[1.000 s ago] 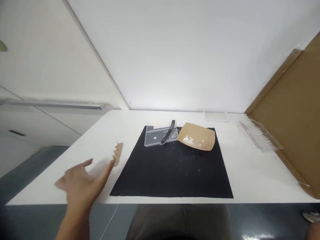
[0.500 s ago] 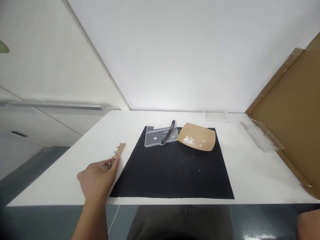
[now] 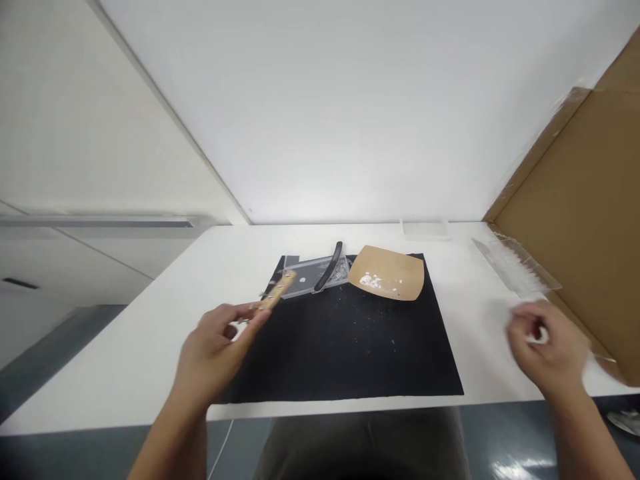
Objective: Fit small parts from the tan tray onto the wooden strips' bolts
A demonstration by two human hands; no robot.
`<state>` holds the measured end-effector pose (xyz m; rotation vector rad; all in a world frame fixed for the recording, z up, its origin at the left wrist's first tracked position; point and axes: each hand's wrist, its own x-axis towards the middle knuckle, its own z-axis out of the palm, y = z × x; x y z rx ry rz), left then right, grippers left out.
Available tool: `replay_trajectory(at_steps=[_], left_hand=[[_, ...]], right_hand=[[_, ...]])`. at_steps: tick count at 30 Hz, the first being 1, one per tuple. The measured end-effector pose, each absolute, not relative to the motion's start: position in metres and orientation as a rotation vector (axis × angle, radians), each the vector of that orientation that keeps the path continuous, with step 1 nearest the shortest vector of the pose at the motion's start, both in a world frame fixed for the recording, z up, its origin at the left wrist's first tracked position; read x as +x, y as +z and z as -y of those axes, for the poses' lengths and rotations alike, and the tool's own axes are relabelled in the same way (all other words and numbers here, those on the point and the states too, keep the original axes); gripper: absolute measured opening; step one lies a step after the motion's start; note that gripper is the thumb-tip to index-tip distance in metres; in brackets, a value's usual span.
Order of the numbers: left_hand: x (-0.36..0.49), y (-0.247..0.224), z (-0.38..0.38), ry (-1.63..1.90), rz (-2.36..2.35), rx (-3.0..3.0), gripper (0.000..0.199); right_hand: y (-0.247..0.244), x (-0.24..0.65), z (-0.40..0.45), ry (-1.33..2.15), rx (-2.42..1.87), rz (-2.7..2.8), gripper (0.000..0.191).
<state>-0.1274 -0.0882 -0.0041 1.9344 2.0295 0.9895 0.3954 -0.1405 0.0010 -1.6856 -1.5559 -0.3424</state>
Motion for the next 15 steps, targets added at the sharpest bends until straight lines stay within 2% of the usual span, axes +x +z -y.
replay_trajectory(at_steps=[5, 10, 12, 15], left_hand=[[-0.044, 0.015, 0.077, 0.784, -1.279, 2.585, 0.025], [0.006, 0.002, 0.048, 0.434, -0.841, 2.821, 0.023], [0.012, -0.005, 0.035, 0.382, -0.737, 2.854, 0.023], [0.014, -0.015, 0.022, 0.365, -0.661, 2.840, 0.022]], right_hand=[[0.004, 0.337, 0.068, -0.099, -1.430, 2.350, 0.018], [0.002, 0.297, 0.019, -0.010, -1.282, 2.671, 0.031], [-0.002, 0.291, 0.008, -0.064, -1.262, 2.716, 0.029], [-0.011, 0.288, -0.001, -0.121, -1.275, 2.696, 0.016]])
